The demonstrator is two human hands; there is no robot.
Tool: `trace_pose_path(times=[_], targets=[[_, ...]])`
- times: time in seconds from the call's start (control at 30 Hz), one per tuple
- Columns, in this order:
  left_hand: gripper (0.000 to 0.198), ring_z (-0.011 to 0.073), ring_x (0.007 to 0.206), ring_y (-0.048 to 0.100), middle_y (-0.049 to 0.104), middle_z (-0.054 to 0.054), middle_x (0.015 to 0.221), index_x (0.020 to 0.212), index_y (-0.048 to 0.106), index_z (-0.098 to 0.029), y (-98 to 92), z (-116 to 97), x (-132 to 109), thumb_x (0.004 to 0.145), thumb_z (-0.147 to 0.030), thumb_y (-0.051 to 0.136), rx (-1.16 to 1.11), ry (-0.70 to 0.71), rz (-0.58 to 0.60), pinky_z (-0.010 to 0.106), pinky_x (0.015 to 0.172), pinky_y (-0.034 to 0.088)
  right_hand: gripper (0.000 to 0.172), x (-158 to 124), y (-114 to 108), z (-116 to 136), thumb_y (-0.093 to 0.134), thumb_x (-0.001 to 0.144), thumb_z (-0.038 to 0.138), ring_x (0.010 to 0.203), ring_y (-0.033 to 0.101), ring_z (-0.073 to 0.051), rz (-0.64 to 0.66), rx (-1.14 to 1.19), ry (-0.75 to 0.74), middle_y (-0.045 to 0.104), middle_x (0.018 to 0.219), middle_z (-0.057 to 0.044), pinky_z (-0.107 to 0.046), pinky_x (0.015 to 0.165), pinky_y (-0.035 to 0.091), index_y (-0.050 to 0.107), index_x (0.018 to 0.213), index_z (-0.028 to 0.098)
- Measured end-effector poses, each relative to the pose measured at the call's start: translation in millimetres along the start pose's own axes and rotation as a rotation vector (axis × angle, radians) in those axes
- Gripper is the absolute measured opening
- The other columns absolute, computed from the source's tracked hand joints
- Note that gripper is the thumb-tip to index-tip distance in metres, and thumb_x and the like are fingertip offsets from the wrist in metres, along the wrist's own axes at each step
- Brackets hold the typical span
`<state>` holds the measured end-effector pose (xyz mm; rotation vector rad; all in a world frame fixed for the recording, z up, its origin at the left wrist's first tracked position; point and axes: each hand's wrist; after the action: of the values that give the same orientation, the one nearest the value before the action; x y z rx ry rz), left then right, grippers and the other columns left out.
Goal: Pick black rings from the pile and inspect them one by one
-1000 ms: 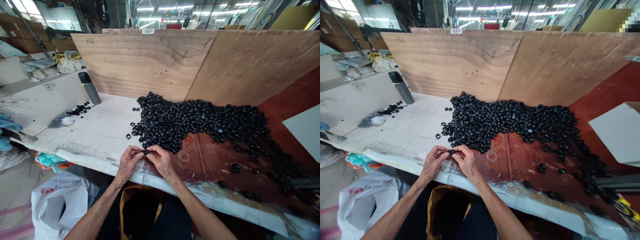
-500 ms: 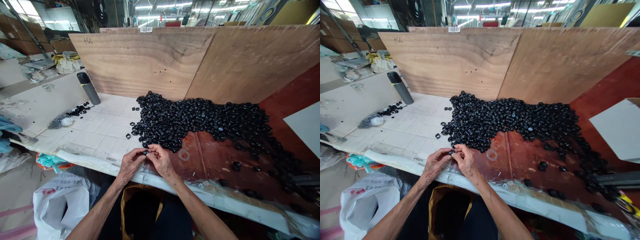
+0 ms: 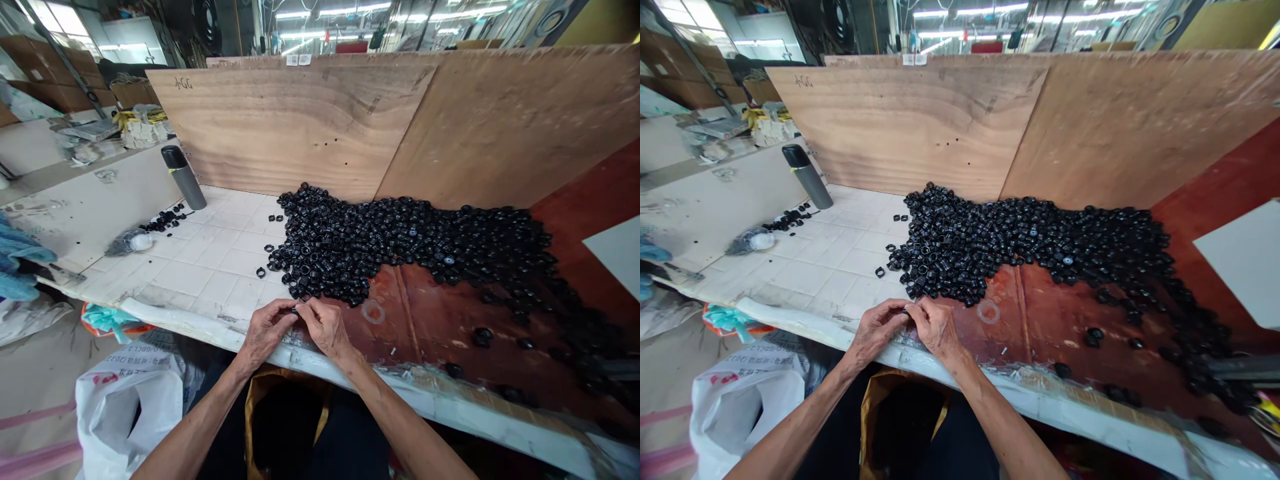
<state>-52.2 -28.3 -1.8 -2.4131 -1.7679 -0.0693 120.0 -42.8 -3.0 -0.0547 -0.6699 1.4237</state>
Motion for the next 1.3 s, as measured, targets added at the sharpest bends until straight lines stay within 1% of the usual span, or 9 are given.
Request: trace_pose_path(times=[0.13, 0.4, 0.5, 0.63, 0.73, 0.87, 1.03, 1.2, 1.3], targets=[[0.027, 0.0207, 0.098, 0.071, 0.076, 0.007, 0.109, 0.112, 0.073, -0.018, -1.0, 1, 0, 0.089, -0.033, 0.070, 0.010, 0.013, 0.029, 0.031, 0.092, 0.057, 0.050, 1, 2, -4, 0.051, 0.101, 0.044, 0.048, 0.047, -0.010, -0.022, -0.061, 0.005, 0.048, 0.051, 0.004, -0.024, 0.053, 0.034, 0.051, 0.057, 0.020], [0.031, 0.0208, 0.092, 0.073, 0.077, 0.008, 0.106, 0.114, 0.071, -0.017, 1.8, 5, 1, 0.088, -0.035, 0.072, -0.070, -0.044, 0.005, 0.032, 0.086, 0.059, 0.019, 2, -2, 7, 0.061, 0.093, 0.036, 0.063, 0.061, -0.015, -0.046, 0.111, -0.012, 0.067, 0.076, -0.003, -0.024, 0.059, 0.048, 0.068, 0.097, 0.019], [0.032, 0.0195, 0.085, 0.073, 0.077, 0.007, 0.101, 0.114, 0.070, -0.017, 2.5, 4, 1, 0.088, -0.036, 0.072, -0.083, -0.053, -0.022, 0.030, 0.079, 0.060, 0.018, 1, -3, 4, 0.058, 0.094, 0.032, 0.065, 0.061, -0.016, -0.012, 0.071, -0.050, 0.067, 0.075, -0.003, -0.025, 0.062, 0.048, 0.069, 0.090, 0.018], [0.031, 0.0195, 0.088, 0.072, 0.076, 0.008, 0.105, 0.113, 0.071, -0.017, 2.5, 5, 0, 0.088, -0.036, 0.071, -0.061, -0.038, 0.002, 0.030, 0.082, 0.059, 0.040, -1, -1, -1, 0.050, 0.100, 0.035, 0.052, 0.051, -0.013, -0.046, -0.023, -0.018, 0.055, 0.055, 0.001, -0.025, 0.057, 0.041, 0.060, 0.065, 0.020], [0.031, 0.0190, 0.084, 0.072, 0.077, 0.008, 0.101, 0.113, 0.071, -0.017, 2.4, 3, 0, 0.088, -0.037, 0.071, -0.048, -0.045, -0.024, 0.029, 0.078, 0.059, 0.034, -2, -2, 2, 0.050, 0.099, 0.037, 0.054, 0.051, -0.013, -0.024, 0.013, 0.000, 0.057, 0.060, 0.001, -0.025, 0.056, 0.040, 0.063, 0.074, 0.020], [0.029, 0.0178, 0.081, 0.071, 0.077, 0.006, 0.097, 0.109, 0.071, -0.017, 2.6, 0, 0, 0.087, -0.036, 0.072, -0.040, -0.057, -0.062, 0.028, 0.075, 0.059, 0.040, -3, -5, 9, 0.055, 0.097, 0.038, 0.051, 0.047, -0.012, 0.019, 0.026, 0.002, 0.051, 0.055, 0.002, -0.025, 0.055, 0.038, 0.054, 0.061, 0.021], [0.029, 0.0175, 0.083, 0.071, 0.076, 0.006, 0.098, 0.110, 0.071, -0.018, 3.2, 0, 0, 0.087, -0.036, 0.072, -0.051, -0.062, -0.075, 0.028, 0.078, 0.059, 0.016, -2, -7, 11, 0.065, 0.089, 0.035, 0.052, 0.049, -0.013, 0.024, 0.092, 0.021, 0.056, 0.062, 0.003, -0.024, 0.053, 0.041, 0.065, 0.084, 0.020], [0.032, 0.0185, 0.085, 0.071, 0.076, 0.007, 0.101, 0.111, 0.070, -0.016, 1.8, 2, 0, 0.087, -0.036, 0.072, -0.084, -0.065, -0.049, 0.029, 0.080, 0.058, 0.014, 0, -7, 12, 0.062, 0.089, 0.032, 0.063, 0.058, -0.016, 0.007, 0.078, -0.018, 0.065, 0.075, -0.002, -0.026, 0.061, 0.046, 0.067, 0.086, 0.019], [0.033, 0.0183, 0.081, 0.071, 0.076, 0.007, 0.097, 0.111, 0.070, -0.016, 1.3, 1, 0, 0.087, -0.037, 0.072, -0.082, -0.068, -0.041, 0.028, 0.076, 0.058, 0.022, 0, -6, 10, 0.059, 0.093, 0.032, 0.056, 0.055, -0.014, 0.008, 0.060, 0.021, 0.062, 0.065, 0.000, -0.025, 0.057, 0.044, 0.065, 0.075, 0.020]])
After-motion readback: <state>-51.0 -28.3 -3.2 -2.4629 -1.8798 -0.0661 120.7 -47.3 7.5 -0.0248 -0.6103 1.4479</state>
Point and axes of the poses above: each hand's wrist, its own x-axis towards the middle knuckle, its own y-axis out of the palm, z = x × y
